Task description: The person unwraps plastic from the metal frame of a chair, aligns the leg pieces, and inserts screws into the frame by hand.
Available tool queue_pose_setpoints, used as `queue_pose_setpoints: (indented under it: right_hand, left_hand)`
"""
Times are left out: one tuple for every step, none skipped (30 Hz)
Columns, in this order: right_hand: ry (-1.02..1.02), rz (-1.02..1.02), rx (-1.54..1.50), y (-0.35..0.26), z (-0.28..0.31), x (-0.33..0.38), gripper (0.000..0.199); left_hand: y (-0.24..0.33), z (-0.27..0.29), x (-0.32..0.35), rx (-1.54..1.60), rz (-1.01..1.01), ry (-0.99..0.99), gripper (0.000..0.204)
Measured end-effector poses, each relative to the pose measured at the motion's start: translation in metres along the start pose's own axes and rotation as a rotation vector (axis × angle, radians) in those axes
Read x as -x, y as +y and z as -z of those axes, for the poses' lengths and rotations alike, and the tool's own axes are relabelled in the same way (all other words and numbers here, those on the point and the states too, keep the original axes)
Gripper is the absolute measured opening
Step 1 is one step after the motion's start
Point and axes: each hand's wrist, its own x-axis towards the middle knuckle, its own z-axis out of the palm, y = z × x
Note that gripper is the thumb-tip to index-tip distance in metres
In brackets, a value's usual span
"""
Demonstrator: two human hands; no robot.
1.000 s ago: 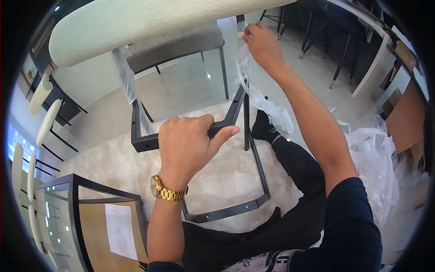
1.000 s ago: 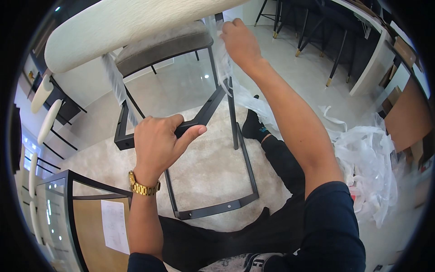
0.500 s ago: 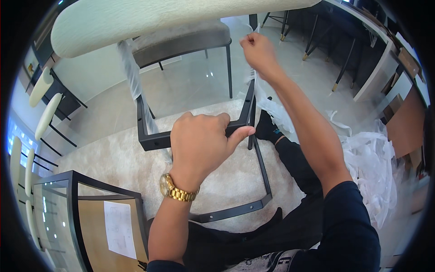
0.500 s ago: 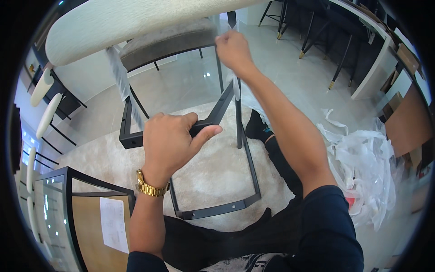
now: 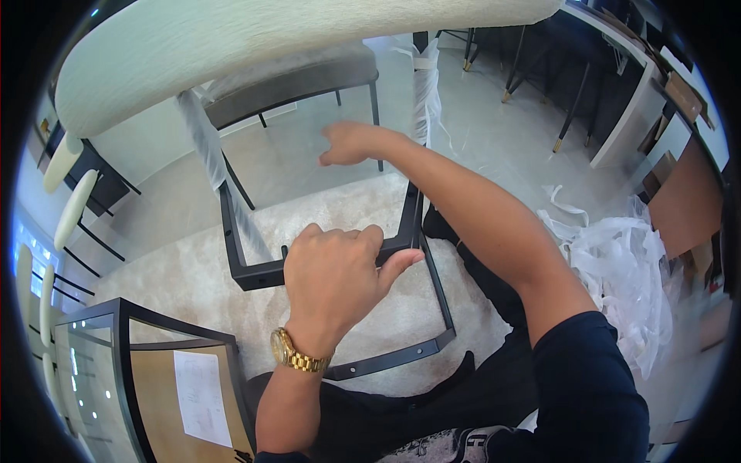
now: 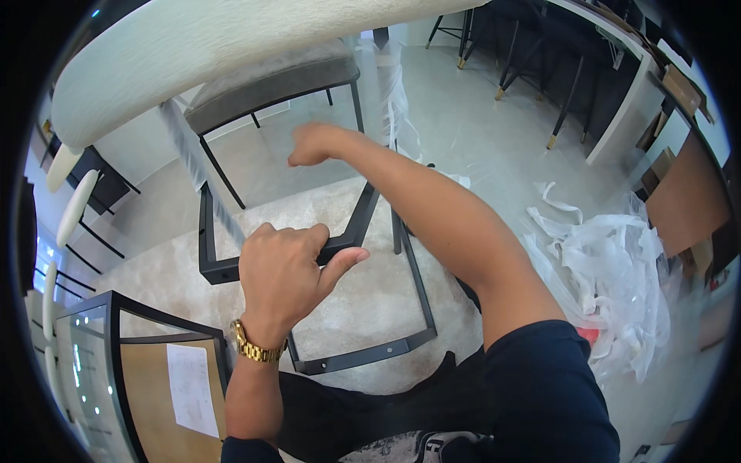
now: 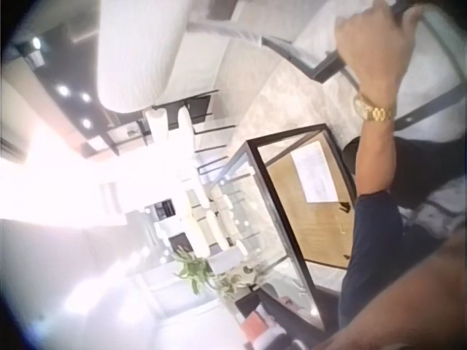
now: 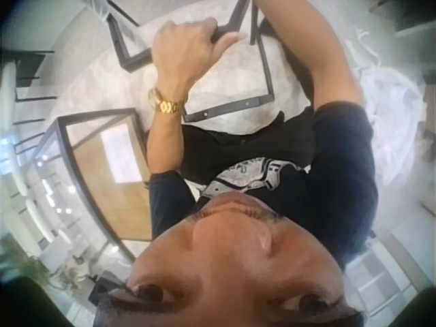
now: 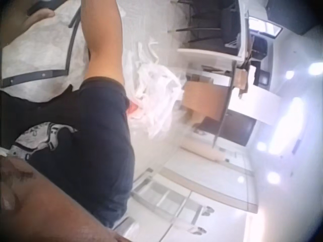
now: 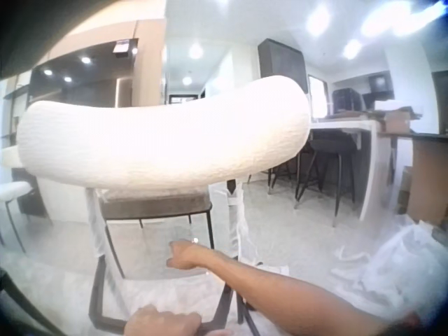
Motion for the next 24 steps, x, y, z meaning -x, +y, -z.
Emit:
queue_pose_setpoints:
  right_hand:
    - [0.163,0.179,0.009,0.004,-0.004,0.001,0.059]
    - [0.327,0.357,0.019,0.01,-0.01,0.005,0.054]
    - [0.349,0.429,-0.159,-0.008,-0.005,0.021,0.048]
    - [0.359,0.518,-0.343,-0.034,0.011,0.05,0.042]
    - [0.437,0.456,-0.492,-0.034,0.023,0.078,0.037]
    - [0.516,0.378,-0.632,-0.019,0.033,0.105,0.032]
    - [0.662,0.313,-0.684,0.02,0.043,0.121,0.034]
    - [0.809,0.248,-0.74,0.066,0.052,0.13,0.035]
    - [0.834,0.222,-0.953,0.119,0.064,0.133,0.037]
    - [0.781,0.158,-1.11,0.146,0.068,0.124,0.039]
    - [0.74,0.086,-1.264,0.173,0.075,0.116,0.041]
    - [0.623,-0.013,-1.357,0.178,0.076,0.1,0.043]
    - [0.491,-0.099,-1.454,0.166,0.075,0.086,0.044]
    - [0.381,-0.047,-1.53,0.155,0.073,0.076,0.045]
    - [0.26,0.014,-1.606,0.132,0.073,0.064,0.045]
    - [0.142,0.07,-1.673,0.121,0.074,0.06,0.045]
    - [0.244,0.112,-1.69,0.122,0.071,0.054,0.042]
    - [0.358,0.146,-1.7,0.134,0.065,0.047,0.04]
    - [0.461,0.182,-1.714,0.134,0.06,0.043,0.038]
    - [0.652,0.111,-1.682,0.138,0.056,0.046,0.035]
    - [0.829,0.036,-1.646,0.135,0.046,0.053,0.033]
    - [1.017,-0.044,-1.58,0.135,0.042,0.067,0.031]
    - [1.11,-0.065,-1.331,0.135,0.035,0.083,0.03]
    - [1.177,-0.068,-1.103,0.123,0.028,0.096,0.029]
  left_hand:
    - [0.001,0.0,0.001,0.023,0.001,-0.005,0.067]
    - [0.004,0.0,0.002,0.047,0.002,-0.01,0.066]
    - [0.0,0.004,0.009,0.045,0.03,-0.027,0.065]
    - [-0.005,0.015,0.019,0.01,0.057,-0.036,0.065]
    - [-0.005,0.016,0.024,0.009,0.064,-0.03,0.064]
    - [-0.005,0.015,0.026,0.018,0.062,-0.02,0.064]
    - [-0.002,0.014,0.023,0.033,0.053,-0.004,0.064]
    - [0.001,0.012,0.021,0.042,0.045,0.006,0.064]
    - [0.005,0.009,0.018,0.053,0.033,0.016,0.064]
    - [0.007,0.005,0.016,0.054,0.035,0.015,0.065]
    - [0.008,0.003,0.013,0.058,0.033,0.017,0.065]
    - [0.008,0.003,0.011,0.051,0.03,0.017,0.065]
    - [0.005,0.004,0.013,0.044,0.037,0.021,0.066]
    - [0.003,0.004,0.016,0.041,0.042,0.027,0.066]
    - [0.0,0.006,0.019,0.028,0.054,0.032,0.067]
    - [0.0,0.008,0.018,0.009,0.051,0.027,0.067]
    - [0.0,0.01,0.017,-0.009,0.047,0.022,0.068]
    - [0.002,0.01,0.014,-0.017,0.035,0.019,0.068]
    - [0.001,0.01,0.013,-0.023,0.031,0.025,0.068]
    - [0.002,0.009,0.012,-0.028,0.026,0.032,0.069]
    - [0.0,0.009,0.013,-0.035,0.031,0.034,0.069]
    - [0.0,0.005,0.012,-0.022,0.034,0.027,0.069]
    - [-0.001,0.002,0.01,-0.008,0.036,0.02,0.069]
    - [-0.002,0.008,0.009,-0.022,0.048,0.011,0.069]
